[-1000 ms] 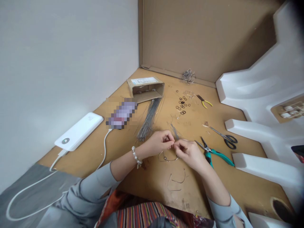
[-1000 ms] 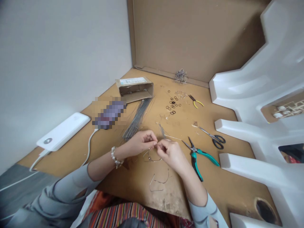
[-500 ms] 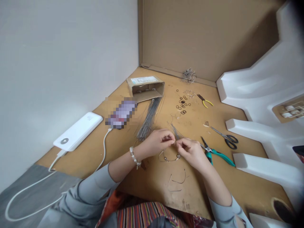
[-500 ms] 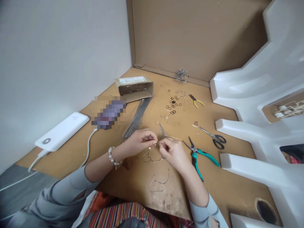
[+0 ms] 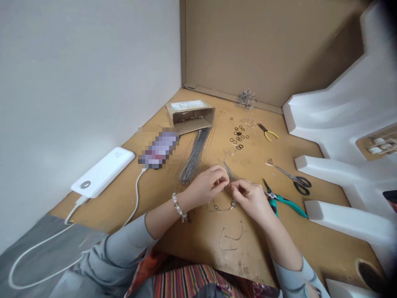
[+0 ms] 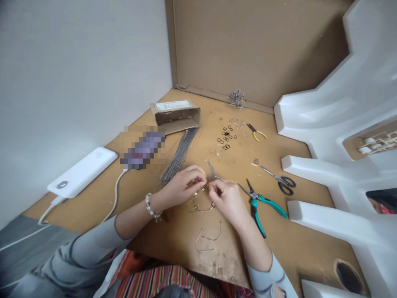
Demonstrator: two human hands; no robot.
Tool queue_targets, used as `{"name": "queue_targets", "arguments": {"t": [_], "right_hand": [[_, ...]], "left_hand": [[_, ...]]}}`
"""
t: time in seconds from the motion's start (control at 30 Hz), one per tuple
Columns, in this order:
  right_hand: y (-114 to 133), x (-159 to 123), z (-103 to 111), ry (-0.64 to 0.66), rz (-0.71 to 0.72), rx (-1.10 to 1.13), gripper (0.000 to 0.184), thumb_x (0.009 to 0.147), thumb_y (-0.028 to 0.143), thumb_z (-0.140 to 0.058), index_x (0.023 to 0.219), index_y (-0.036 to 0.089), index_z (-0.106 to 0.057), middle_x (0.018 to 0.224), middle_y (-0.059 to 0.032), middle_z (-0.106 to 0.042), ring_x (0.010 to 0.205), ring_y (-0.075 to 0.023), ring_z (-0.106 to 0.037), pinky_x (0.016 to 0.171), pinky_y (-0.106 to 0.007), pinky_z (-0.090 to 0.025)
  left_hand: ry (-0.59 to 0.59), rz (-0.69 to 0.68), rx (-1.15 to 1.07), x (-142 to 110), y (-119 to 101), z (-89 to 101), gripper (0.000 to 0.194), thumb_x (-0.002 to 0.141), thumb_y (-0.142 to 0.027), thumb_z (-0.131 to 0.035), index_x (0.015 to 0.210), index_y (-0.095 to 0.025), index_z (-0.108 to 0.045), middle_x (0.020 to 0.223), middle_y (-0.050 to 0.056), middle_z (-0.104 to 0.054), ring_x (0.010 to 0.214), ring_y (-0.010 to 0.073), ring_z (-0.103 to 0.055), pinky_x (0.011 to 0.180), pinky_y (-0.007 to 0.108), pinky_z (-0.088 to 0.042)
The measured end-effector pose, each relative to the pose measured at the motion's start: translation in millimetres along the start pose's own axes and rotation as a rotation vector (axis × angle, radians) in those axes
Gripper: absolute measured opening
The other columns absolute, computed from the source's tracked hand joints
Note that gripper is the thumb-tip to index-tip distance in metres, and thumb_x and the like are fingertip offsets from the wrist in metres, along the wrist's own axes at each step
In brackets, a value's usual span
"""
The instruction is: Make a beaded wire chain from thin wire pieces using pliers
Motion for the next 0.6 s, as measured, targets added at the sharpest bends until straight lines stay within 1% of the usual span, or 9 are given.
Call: {"name": "queue_targets", "arguments": {"t": [0.07,0.1,0.13,0.2,0.27,0.33,0.43,0.5,0.6], "right_hand": [[8,-1,1,-0.042,0.063,-0.120,0.018,0.082,0.019,-0.047,0.072,0.018,-0.062,0.061,-0.0013,-0.059,0.055,-0.0126,-0.053,0.057,-0.023,-0.040],[11,-1,1,-0.065,0.090,-0.193,0.019,0.083,0.018,-0.046,0.073,0.018,-0.063,0.063,-0.0029,-0.060,0.056,-0.0135,-0.054,0.058,-0.024,-0.040],[14,-2,0,-0.087,0.111,-0.263,0.021,0.084,0.018,-0.045,0.074,0.017,-0.063,0.064,-0.0042,-0.061,0.058,-0.0144,-0.054,0.058,-0.025,-0.040],[19,-4,-2,-0.120,0.144,-0.366,0.024,0.085,0.019,-0.044,0.075,0.017,-0.065,0.066,-0.0063,-0.062,0.060,-0.0157,-0.056,0.060,-0.026,-0.040],[22,-6,-5,-0.135,0.166,-0.396,0.025,0.087,0.020,-0.043,0.078,0.016,-0.067,0.069,-0.0080,-0.064,0.062,-0.0164,-0.058,0.061,-0.027,-0.041],[23,-6,-6,-0.141,0.173,-0.356,0.025,0.088,0.022,-0.044,0.084,0.016,-0.068,0.074,-0.0089,-0.066,0.066,-0.0171,-0.060,0.064,-0.027,-0.043],[17,-5,-2,-0.130,0.143,-0.200,0.021,0.086,0.023,-0.048,0.090,0.017,-0.067,0.078,-0.0080,-0.069,0.069,-0.0169,-0.062,0.066,-0.027,-0.047],[9,-4,4,-0.150,0.096,-0.097,0.018,0.085,0.024,-0.051,0.089,0.019,-0.067,0.077,-0.0065,-0.069,0.066,-0.0160,-0.063,0.064,-0.027,-0.048],[0,-4,16,-0.229,0.046,-0.035,0.016,0.084,0.024,-0.052,0.087,0.020,-0.067,0.077,-0.0060,-0.070,0.064,-0.0156,-0.063,0.062,-0.027,-0.050]], "left_hand": [[-0.089,0.088,-0.132,0,11,6.4,0.019,0.080,-0.026,-0.056,0.096,-0.018,-0.055,0.104,0.007,-0.055,0.080,0.0123,-0.055,0.068,0.024,-0.045],[-0.128,0.154,-0.198,-1,19,7.8,0.025,0.077,-0.029,-0.060,0.099,-0.017,-0.054,0.103,0.007,-0.055,0.078,0.0121,-0.056,0.065,0.024,-0.045],[-0.148,0.221,-0.266,-2,27,6.4,0.028,0.076,-0.031,-0.062,0.099,-0.017,-0.053,0.097,0.006,-0.057,0.074,0.0117,-0.057,0.063,0.023,-0.045],[-0.130,0.324,-0.394,-4,40,-2.8,0.023,0.076,-0.033,-0.060,0.089,-0.015,-0.053,0.078,0.002,-0.059,0.062,0.0098,-0.055,0.056,0.022,-0.044],[-0.106,0.363,-0.485,-5,45,-10.8,0.017,0.079,-0.031,-0.057,0.081,-0.015,-0.054,0.067,-0.001,-0.057,0.053,0.0073,-0.051,0.050,0.020,-0.041],[-0.145,0.354,-0.520,-5,46,-9.1,0.014,0.080,-0.029,-0.054,0.082,-0.015,-0.054,0.068,-0.001,-0.059,0.051,0.0066,-0.051,0.047,0.019,-0.040],[-0.197,0.314,-0.568,-4,44,-2.8,0.015,0.081,-0.027,-0.053,0.089,-0.015,-0.053,0.075,0.001,-0.063,0.055,0.0073,-0.055,0.051,0.020,-0.045],[-0.159,0.315,-0.631,-3,42,-5.1,0.015,0.081,-0.026,-0.053,0.090,-0.014,-0.053,0.076,0.002,-0.064,0.057,0.0081,-0.057,0.056,0.023,-0.049],[-0.043,0.360,-0.732,-3,40,-16.2,0.016,0.081,-0.026,-0.055,0.088,-0.012,-0.054,0.074,0.003,-0.065,0.057,0.0091,-0.059,0.058,0.025,-0.050]]}}
Point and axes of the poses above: each hand's wrist, its own x-axis towards the middle knuckle, its own z-axis out of the back of the hand, y = z × x, the point moved 10 cm from there along x, towards the middle knuckle
